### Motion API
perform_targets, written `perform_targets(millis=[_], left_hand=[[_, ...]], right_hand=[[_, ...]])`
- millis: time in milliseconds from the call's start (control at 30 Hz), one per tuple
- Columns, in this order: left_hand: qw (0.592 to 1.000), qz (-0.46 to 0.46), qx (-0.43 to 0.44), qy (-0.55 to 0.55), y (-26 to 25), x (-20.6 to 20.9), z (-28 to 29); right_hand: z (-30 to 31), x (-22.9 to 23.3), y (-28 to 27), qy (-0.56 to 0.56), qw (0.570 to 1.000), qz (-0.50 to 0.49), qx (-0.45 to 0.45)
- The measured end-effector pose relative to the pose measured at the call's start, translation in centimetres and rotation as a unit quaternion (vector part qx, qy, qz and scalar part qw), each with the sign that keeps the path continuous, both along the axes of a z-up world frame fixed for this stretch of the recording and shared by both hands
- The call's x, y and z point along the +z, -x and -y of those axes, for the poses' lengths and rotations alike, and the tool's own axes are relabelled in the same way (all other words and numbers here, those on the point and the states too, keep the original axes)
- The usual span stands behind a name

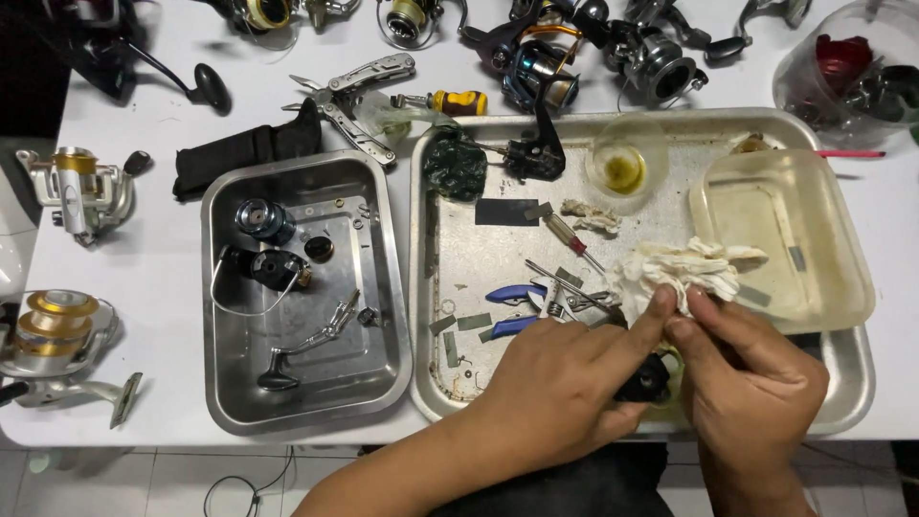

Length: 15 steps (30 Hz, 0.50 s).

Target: The person disassembles and cleans fishing reel components on a workbench. They remove parts from a clear container, wipe them with a cloth, and place them into a metal tray. The person also handles a small black component and uses a screwdriver to manipulate parts within the container.

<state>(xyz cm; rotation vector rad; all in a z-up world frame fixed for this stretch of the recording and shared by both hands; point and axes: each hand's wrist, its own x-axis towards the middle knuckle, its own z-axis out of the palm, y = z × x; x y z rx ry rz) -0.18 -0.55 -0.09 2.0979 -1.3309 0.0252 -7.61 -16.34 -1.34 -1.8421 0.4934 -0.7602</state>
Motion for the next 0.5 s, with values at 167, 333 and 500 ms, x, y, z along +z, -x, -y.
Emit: perform_targets(millis=[167, 333, 500], left_hand=[[0.999, 0.016, 0.036, -0.01, 0.3, 0.6, 0.2], [0.995, -0.098, 0.028, -0.015, -0.1, 0.9, 0.4], [0.998, -0.049, 0.023, 0.027, 0.1, -0.5, -0.1]], right_hand=[[-0.6, 2.5, -0.3, 0.156, 0.986, 0.024, 0.054], [-1.2, 2.6, 0.1, 0.294, 0.949, 0.071, 0.09], [-0.4, 2.1, -0.2, 0.188, 0.981, 0.016, 0.051]])
